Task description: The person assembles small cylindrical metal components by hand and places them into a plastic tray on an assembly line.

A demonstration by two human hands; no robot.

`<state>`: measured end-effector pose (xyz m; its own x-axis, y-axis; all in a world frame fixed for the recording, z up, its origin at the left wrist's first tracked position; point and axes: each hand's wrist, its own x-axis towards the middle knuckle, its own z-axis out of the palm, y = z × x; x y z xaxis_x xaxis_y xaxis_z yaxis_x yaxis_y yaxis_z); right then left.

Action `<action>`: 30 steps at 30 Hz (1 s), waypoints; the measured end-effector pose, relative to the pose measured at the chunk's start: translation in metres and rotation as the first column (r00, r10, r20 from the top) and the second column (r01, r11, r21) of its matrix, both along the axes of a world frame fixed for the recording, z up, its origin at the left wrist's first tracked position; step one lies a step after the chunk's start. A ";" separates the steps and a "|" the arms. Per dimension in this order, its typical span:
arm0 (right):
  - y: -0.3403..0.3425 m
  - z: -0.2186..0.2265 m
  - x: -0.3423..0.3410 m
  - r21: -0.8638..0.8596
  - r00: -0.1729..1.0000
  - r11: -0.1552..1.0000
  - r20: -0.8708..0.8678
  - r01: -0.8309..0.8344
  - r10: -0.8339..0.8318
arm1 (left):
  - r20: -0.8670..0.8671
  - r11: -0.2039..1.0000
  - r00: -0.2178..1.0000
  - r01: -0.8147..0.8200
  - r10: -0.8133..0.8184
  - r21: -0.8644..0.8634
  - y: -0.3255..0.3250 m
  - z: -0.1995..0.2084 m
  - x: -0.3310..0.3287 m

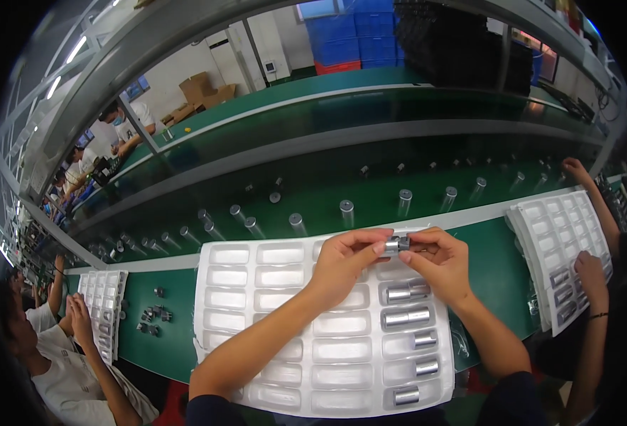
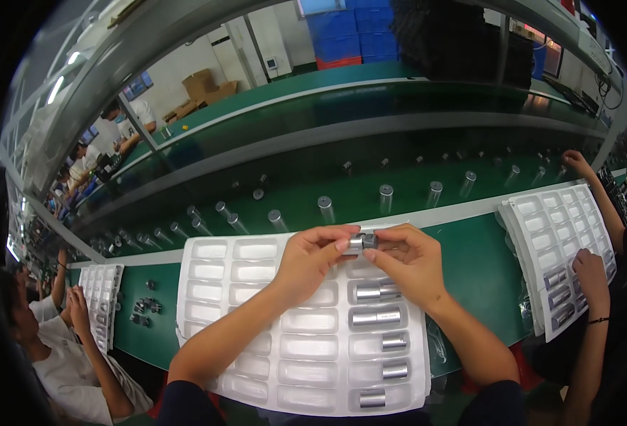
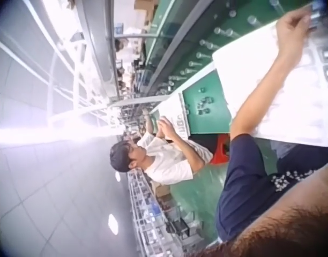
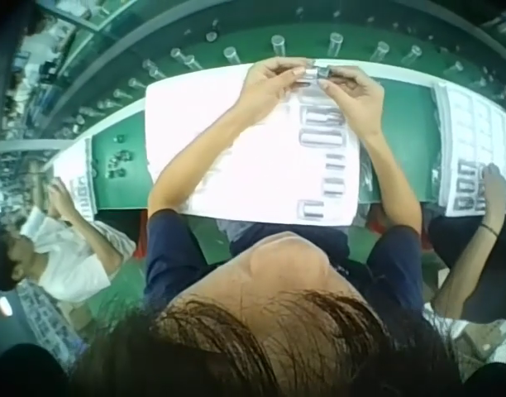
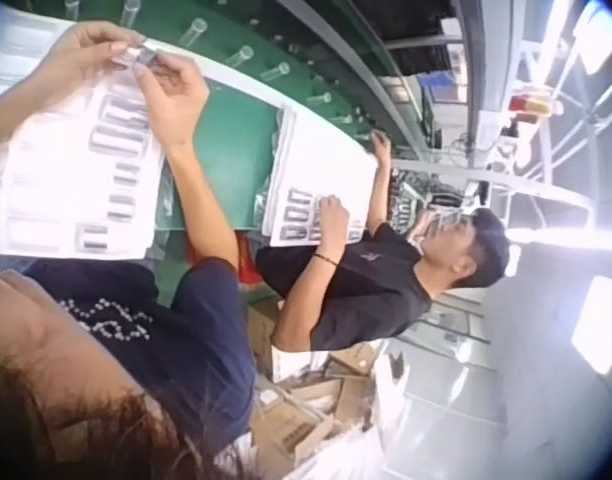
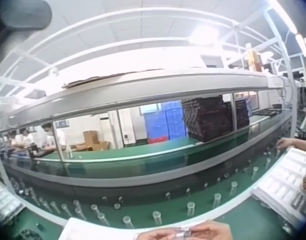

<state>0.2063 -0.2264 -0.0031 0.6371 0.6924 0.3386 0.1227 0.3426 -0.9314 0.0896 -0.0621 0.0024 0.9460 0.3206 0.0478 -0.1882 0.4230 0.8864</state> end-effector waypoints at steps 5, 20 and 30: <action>-0.001 0.006 -0.001 -0.039 0.999 0.999 -0.046 -0.013 0.011 | 0.056 0.990 0.998 -0.017 0.009 0.137 0.006 -0.002 -0.002; -0.007 0.008 -0.002 0.040 0.749 0.987 0.647 0.156 -0.144 | 0.197 0.993 0.975 0.088 -0.102 0.075 -0.001 -0.004 0.002; 0.007 0.014 -0.028 0.143 0.477 0.954 0.840 0.262 -0.257 | 0.031 0.963 0.963 0.269 -0.269 -0.012 -0.009 -0.006 0.002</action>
